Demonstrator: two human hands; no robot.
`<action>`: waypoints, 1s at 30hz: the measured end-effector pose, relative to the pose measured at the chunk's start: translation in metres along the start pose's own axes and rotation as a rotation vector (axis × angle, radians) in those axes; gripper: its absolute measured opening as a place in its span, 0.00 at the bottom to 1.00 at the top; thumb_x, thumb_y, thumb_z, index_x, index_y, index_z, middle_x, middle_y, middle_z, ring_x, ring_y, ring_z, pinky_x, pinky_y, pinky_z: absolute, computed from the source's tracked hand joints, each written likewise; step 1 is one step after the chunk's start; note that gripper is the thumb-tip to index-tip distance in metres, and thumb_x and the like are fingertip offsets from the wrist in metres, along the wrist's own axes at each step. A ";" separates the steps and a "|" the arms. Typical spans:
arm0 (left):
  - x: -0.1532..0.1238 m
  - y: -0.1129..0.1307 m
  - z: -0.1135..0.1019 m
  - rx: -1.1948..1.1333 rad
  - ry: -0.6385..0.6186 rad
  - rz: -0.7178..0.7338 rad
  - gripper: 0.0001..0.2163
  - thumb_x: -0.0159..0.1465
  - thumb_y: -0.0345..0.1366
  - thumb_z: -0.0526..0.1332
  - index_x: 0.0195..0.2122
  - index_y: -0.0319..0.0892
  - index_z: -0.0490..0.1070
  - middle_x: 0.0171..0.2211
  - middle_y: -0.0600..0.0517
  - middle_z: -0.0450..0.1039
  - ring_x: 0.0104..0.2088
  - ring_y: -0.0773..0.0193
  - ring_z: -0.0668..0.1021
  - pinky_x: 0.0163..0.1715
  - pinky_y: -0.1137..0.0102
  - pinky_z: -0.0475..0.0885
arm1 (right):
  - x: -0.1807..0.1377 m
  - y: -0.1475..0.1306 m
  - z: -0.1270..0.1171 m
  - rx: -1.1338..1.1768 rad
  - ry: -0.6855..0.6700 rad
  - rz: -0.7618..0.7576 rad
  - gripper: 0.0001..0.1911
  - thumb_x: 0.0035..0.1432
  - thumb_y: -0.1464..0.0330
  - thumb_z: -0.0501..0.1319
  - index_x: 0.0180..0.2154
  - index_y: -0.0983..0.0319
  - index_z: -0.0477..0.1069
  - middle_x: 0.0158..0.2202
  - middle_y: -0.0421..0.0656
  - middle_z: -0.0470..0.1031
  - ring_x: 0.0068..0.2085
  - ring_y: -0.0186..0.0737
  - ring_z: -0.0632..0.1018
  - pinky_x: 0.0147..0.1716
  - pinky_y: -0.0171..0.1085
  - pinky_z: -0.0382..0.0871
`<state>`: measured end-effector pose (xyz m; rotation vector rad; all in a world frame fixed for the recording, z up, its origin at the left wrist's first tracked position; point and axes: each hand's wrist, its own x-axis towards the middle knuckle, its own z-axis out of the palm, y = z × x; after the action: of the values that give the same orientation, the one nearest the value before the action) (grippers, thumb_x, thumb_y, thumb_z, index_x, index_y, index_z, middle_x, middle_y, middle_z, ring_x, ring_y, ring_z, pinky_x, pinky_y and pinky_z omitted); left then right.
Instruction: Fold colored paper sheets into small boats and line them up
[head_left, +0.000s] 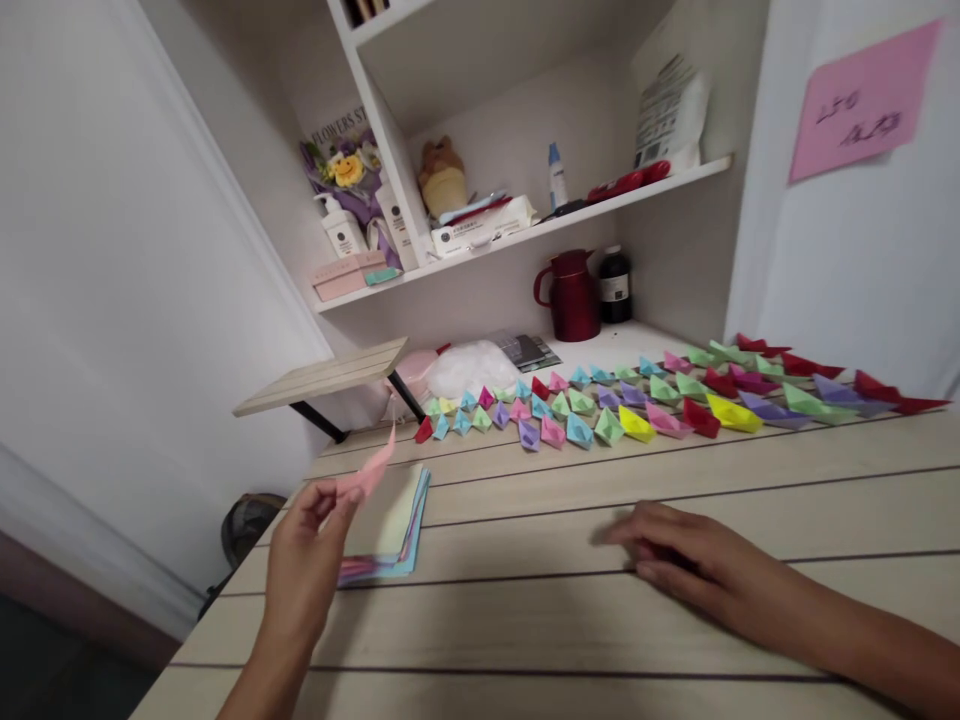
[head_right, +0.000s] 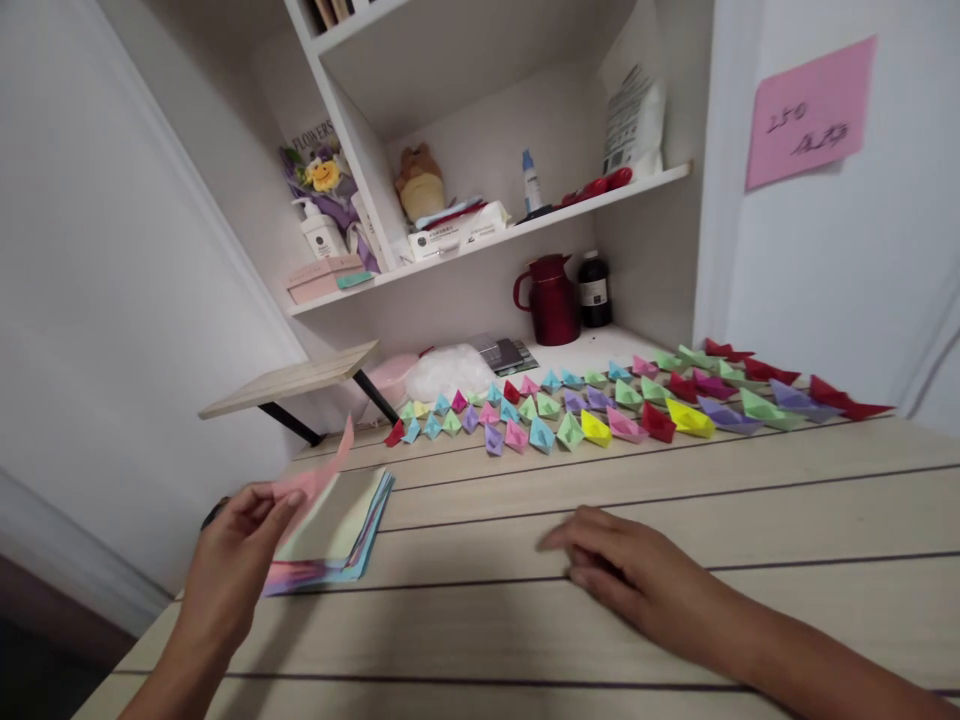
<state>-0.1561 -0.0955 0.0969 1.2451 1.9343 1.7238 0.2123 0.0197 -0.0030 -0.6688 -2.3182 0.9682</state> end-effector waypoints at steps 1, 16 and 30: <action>-0.005 0.011 0.008 -0.055 -0.099 -0.048 0.14 0.52 0.46 0.68 0.35 0.44 0.73 0.29 0.55 0.77 0.31 0.63 0.76 0.35 0.72 0.69 | 0.000 -0.001 0.000 0.024 0.028 0.019 0.18 0.63 0.59 0.56 0.53 0.54 0.69 0.37 0.45 0.72 0.38 0.42 0.75 0.39 0.40 0.69; -0.046 0.027 0.162 -0.629 -0.802 -0.578 0.20 0.55 0.42 0.68 0.48 0.43 0.73 0.34 0.48 0.81 0.28 0.62 0.80 0.28 0.70 0.74 | 0.003 -0.008 -0.028 1.052 0.225 0.200 0.48 0.44 0.63 0.73 0.63 0.54 0.52 0.43 0.47 0.79 0.41 0.47 0.80 0.42 0.44 0.71; -0.064 0.002 0.176 -0.604 -0.743 -0.604 0.39 0.54 0.46 0.68 0.64 0.51 0.54 0.43 0.46 0.79 0.38 0.54 0.81 0.34 0.65 0.75 | 0.002 0.003 -0.025 0.874 0.440 0.355 0.42 0.46 0.66 0.72 0.60 0.56 0.57 0.26 0.34 0.73 0.22 0.32 0.72 0.20 0.30 0.64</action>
<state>0.0042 -0.0229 0.0323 0.7820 1.0696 1.1476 0.2270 0.0346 0.0104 -0.7996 -1.2264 1.6362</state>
